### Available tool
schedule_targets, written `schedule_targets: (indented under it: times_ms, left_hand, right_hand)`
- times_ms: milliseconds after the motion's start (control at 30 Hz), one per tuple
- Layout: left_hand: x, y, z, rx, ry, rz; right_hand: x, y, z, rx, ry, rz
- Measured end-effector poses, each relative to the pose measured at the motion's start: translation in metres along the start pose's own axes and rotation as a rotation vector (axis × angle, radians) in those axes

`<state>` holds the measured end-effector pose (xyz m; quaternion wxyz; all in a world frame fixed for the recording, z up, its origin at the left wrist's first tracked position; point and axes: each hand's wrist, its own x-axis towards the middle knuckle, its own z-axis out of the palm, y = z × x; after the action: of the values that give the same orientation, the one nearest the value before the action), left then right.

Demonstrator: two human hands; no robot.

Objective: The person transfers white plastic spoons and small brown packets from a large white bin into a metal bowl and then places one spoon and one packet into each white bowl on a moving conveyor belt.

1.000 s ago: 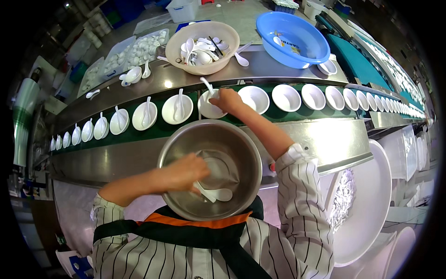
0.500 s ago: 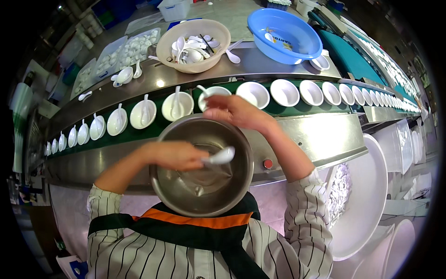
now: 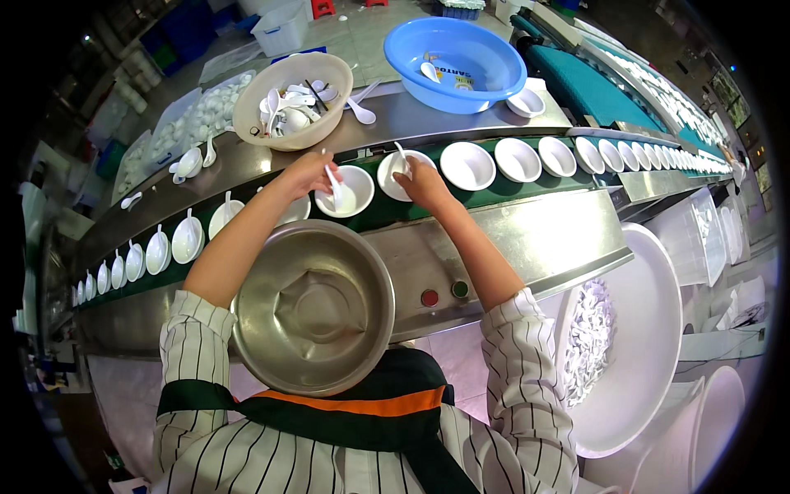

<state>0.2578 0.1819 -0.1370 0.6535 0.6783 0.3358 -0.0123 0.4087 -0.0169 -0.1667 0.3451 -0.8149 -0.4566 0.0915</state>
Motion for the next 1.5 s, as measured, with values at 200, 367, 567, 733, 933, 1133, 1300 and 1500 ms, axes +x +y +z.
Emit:
schedule_targets:
  times_ms: [200,367,567,733,933,1133,1300,1500]
  left_hand:
    - [-0.120,-0.008,-0.041,0.341,0.261,0.350]
    - [-0.231,-0.116,-0.080,-0.159,-0.168,-0.374]
    - [-0.254,-0.002,0.108,-0.279,0.106,-0.157]
    - [-0.168,0.058,0.376,0.186,0.115,0.040]
    - [-0.004,0.011,0.759,0.488,-0.623,0.401]
    - [0.136,-0.145,0.895,0.944,-0.361,0.277]
    - [0.124,-0.242,0.966,1.395,-0.375,0.151]
    - [0.171,-0.274,0.955,1.281,-0.569,-0.022]
  right_hand:
    - [-0.086,-0.064,-0.061,0.427,-0.043,-0.101]
    - [-0.208,-0.078,-0.072,0.665,-0.333,0.080]
    - [-0.236,-0.030,-0.121,0.940,-0.017,0.178]
    - [-0.350,0.139,-0.261,0.766,0.731,0.603]
    - [-0.547,0.455,-0.278,0.767,1.006,0.981]
    - [-0.755,0.629,-0.152,0.460,0.885,1.729]
    - [-0.775,0.738,-0.184,0.290,0.854,1.620]
    - [-0.699,0.806,-0.186,0.333,0.815,1.575]
